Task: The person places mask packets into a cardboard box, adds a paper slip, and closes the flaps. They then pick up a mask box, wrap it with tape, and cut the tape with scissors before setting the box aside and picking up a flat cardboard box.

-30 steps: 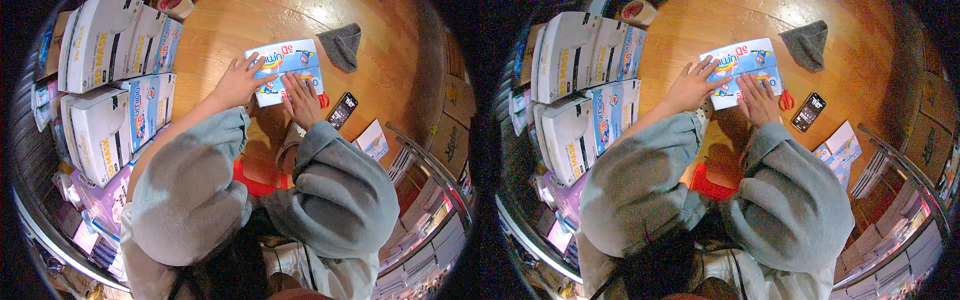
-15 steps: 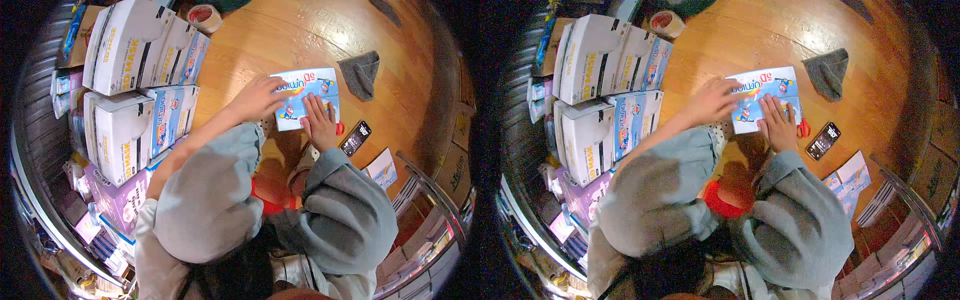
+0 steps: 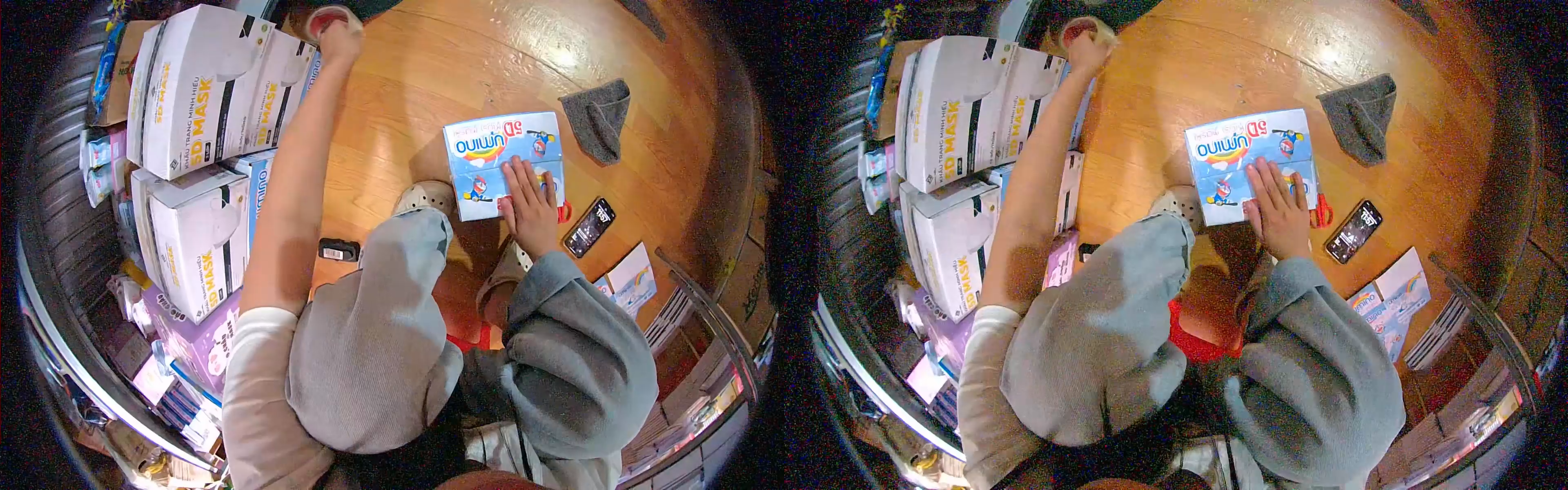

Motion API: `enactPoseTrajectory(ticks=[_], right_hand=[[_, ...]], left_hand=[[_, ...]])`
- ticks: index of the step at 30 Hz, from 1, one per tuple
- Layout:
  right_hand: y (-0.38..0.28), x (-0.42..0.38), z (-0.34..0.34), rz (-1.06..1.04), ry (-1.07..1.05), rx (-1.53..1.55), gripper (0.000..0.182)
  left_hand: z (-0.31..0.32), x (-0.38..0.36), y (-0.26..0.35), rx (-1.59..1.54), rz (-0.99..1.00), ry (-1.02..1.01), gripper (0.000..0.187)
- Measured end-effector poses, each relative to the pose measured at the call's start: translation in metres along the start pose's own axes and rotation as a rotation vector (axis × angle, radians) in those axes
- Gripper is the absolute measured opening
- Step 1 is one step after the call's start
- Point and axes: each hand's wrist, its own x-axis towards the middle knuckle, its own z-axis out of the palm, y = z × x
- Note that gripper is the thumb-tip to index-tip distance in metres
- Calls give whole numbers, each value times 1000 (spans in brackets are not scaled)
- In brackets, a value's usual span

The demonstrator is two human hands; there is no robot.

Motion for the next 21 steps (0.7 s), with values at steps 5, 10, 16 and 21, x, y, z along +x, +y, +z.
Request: enactPoseTrajectory(ticks=[5,10,16,21], right_hand=[[0,0,-4,-8,-31,11,52],[-2,0,-8,-2,13,21,52],[3,4,-29,-45,175,117,48],[29,14,-72,-113,330,159,52]], left_hand=[[-39,-76,39,-297,76,213,16],[-77,-161,60,-924,32,-3,16],[-108,-207,82,-1188,47,-350,22],[-127,-212,95,-1276,124,-459,23]])
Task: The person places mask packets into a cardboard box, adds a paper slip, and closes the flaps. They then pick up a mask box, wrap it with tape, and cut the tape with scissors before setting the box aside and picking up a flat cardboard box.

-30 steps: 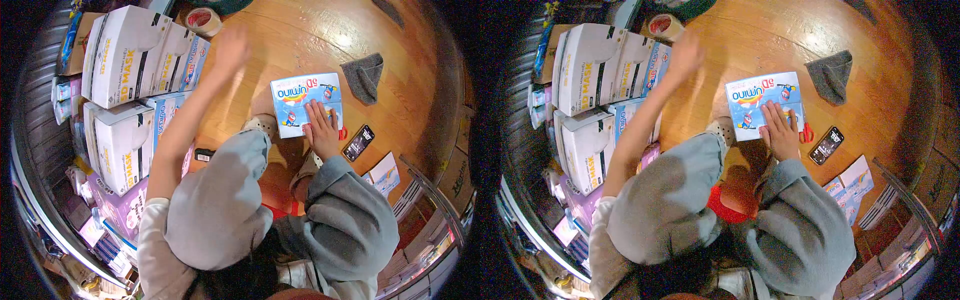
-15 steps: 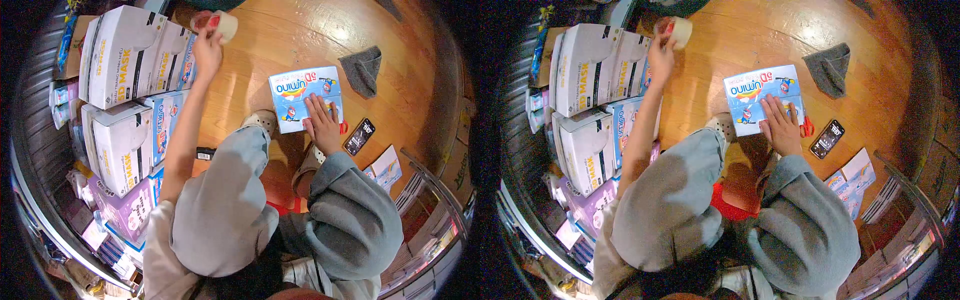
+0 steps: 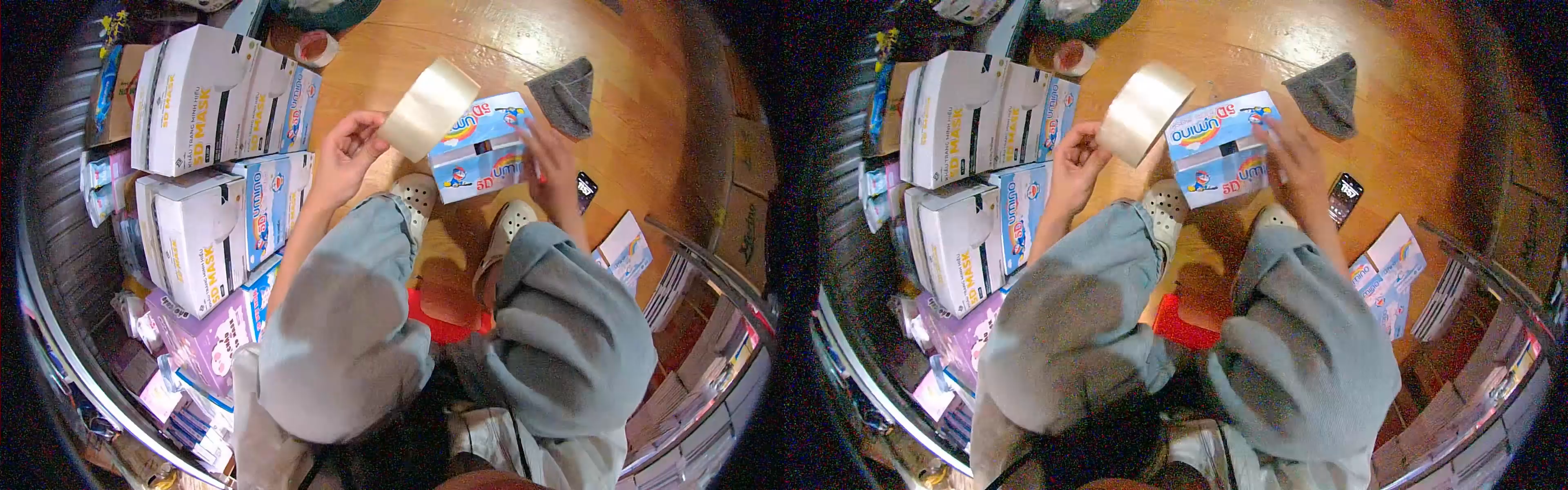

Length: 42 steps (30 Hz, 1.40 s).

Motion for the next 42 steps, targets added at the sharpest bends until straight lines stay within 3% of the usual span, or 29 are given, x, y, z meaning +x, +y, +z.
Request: enactPoseTrajectory(ticks=[4,8,12,14,16,17,19,21,23,26,29,30,33,38,42], right_hand=[[8,26,-84,476,-8,494,38],[-86,56,-180,138,-84,510,45],[-152,57,-216,-138,-45,462,57],[-167,41,-221,-51,-92,753,56],[-192,27,-228,19,-53,991,49],[-204,20,-230,19,-14,946,48],[-223,7,-229,31,63,862,45],[-241,1,-224,72,89,979,43],[-259,-4,-223,142,64,1191,40],[-275,-5,-219,139,8,1458,36],[-281,-6,-209,94,-16,1573,33],[-280,-7,-205,113,-7,1593,33],[-278,-12,-197,130,-29,1669,35],[-268,-18,-194,108,-132,1786,36],[-265,-20,-183,125,-77,1674,37]], left_hand=[[6,-4,55,-40,97,-164,25],[19,-12,100,-138,85,-341,26],[33,-26,148,-115,91,-601,27],[37,-38,164,-76,98,-627,31],[65,-64,196,-90,186,-464,37],[78,-81,211,-101,223,-383,40],[89,-108,230,-25,326,-435,47],[106,-138,253,521,636,-341,46],[115,-155,257,821,795,-197,47],[110,-160,240,845,910,64,50],[110,-163,225,448,704,167,47],[113,-162,222,436,710,186,35],[129,-158,213,275,608,245,26],[135,-150,199,222,525,194,23],[137,-152,188,83,365,199,22]])
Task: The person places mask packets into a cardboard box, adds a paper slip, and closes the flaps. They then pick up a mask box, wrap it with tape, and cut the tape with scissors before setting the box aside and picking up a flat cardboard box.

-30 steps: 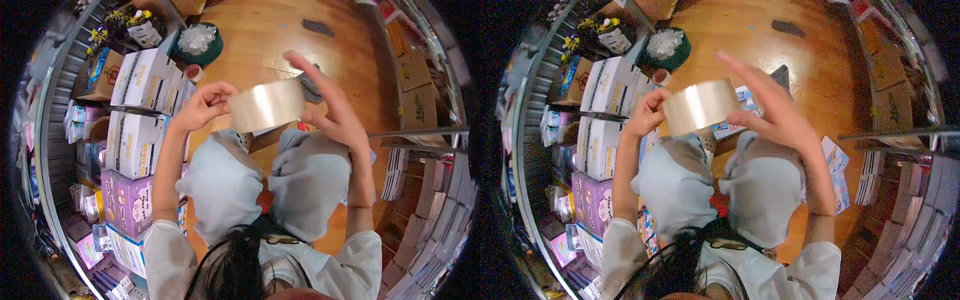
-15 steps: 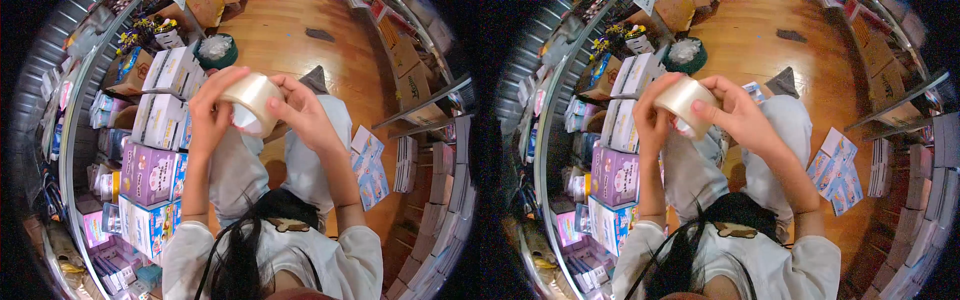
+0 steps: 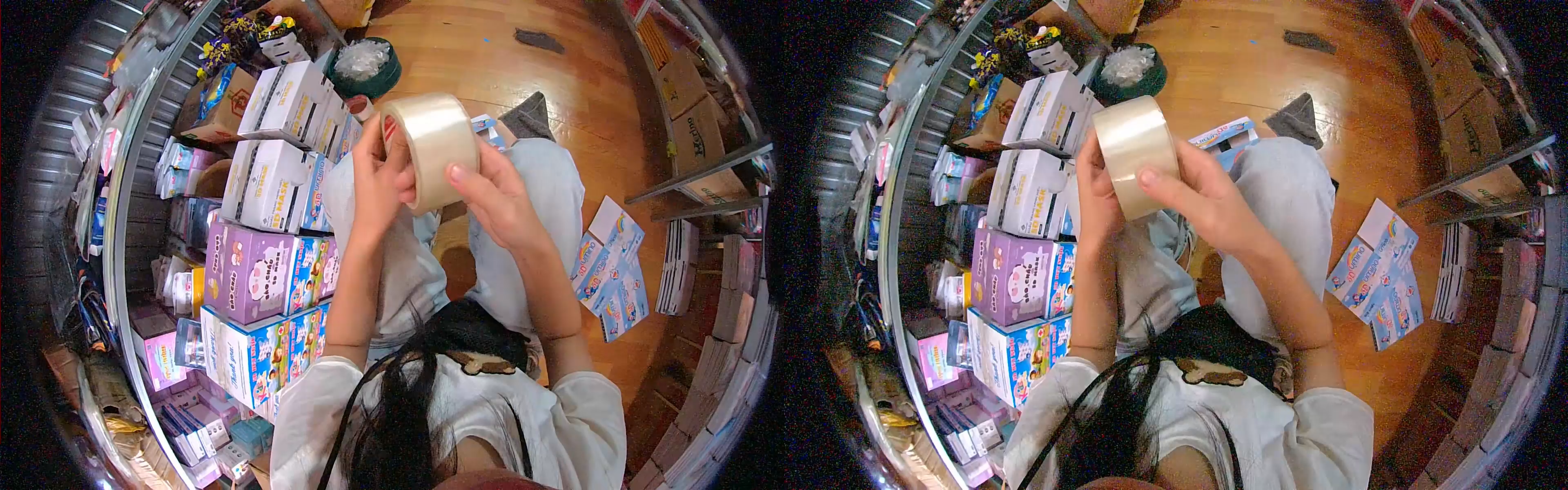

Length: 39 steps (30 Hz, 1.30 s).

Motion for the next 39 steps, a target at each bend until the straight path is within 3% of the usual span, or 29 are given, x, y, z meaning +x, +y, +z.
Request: enactPoseTrajectory(ticks=[5,14,19,28,39], right_hand=[[-3,2,3,44,-59,56,42],[16,3,6,-107,24,-219,47],[13,4,5,-69,74,-65,41],[18,5,-1,-50,136,-8,43],[20,5,-1,-38,196,19,48]], left_hand=[[-4,1,-10,-86,-113,-40,27],[-11,0,-30,-339,-307,-50,37],[-10,0,-6,-321,-434,-16,39],[4,1,-13,-116,-156,47,32],[1,-1,-20,48,-117,-60,24]])
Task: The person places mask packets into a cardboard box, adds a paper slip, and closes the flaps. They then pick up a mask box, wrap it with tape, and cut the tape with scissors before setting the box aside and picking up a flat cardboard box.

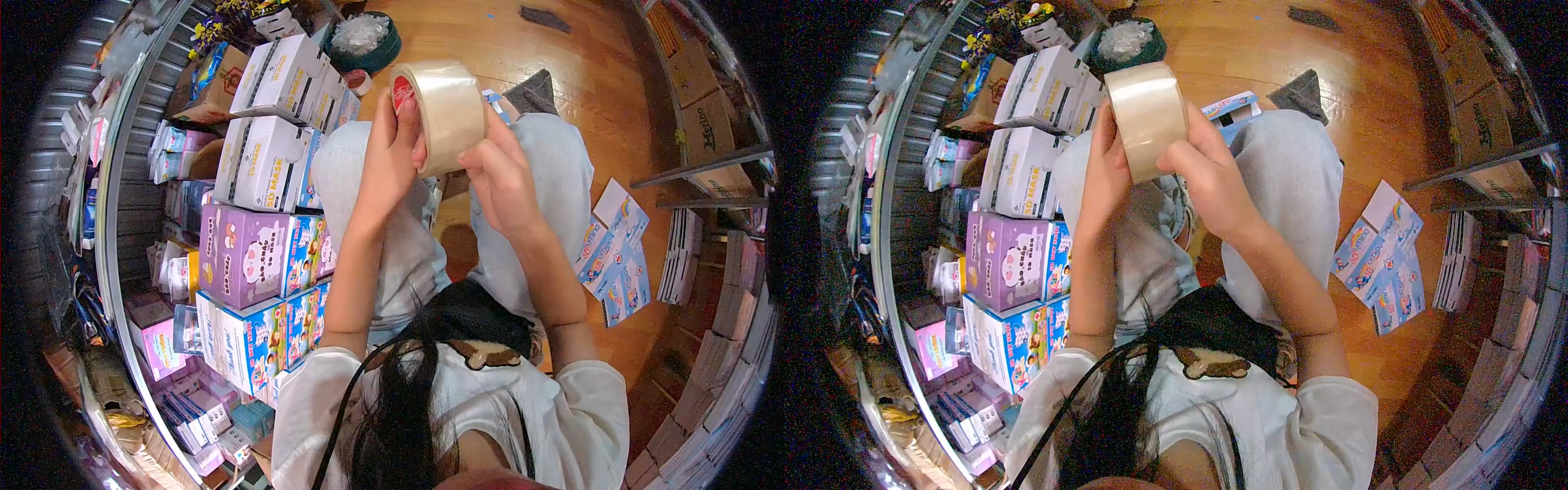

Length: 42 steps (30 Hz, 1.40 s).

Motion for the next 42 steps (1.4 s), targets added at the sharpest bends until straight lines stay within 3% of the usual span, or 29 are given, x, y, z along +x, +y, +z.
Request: enactPoseTrajectory(ticks=[16,20,23,27,29,32,35,38,42], right_hand=[[2,-1,0,-3,69,-46,38],[0,-1,0,-9,51,-30,37],[0,-1,1,7,48,2,36],[2,-1,-2,7,42,-38,37],[2,-1,-2,16,36,-14,37],[4,0,1,2,87,-42,39],[2,0,0,-5,69,-27,41],[-3,-1,1,26,-11,231,42],[6,-1,-3,35,92,92,41]], left_hand=[[0,-3,-5,28,-84,-14,27],[-1,-4,-5,11,-181,1,48],[-1,-3,-6,12,-178,5,49],[1,-3,-7,33,-98,-9,31],[1,-3,-6,31,-110,-6,31],[0,-3,-5,-1,-190,7,46],[-1,-2,-6,11,-158,-4,34],[0,-1,-9,46,-91,-17,29],[0,-2,-8,50,-103,-13,28]])
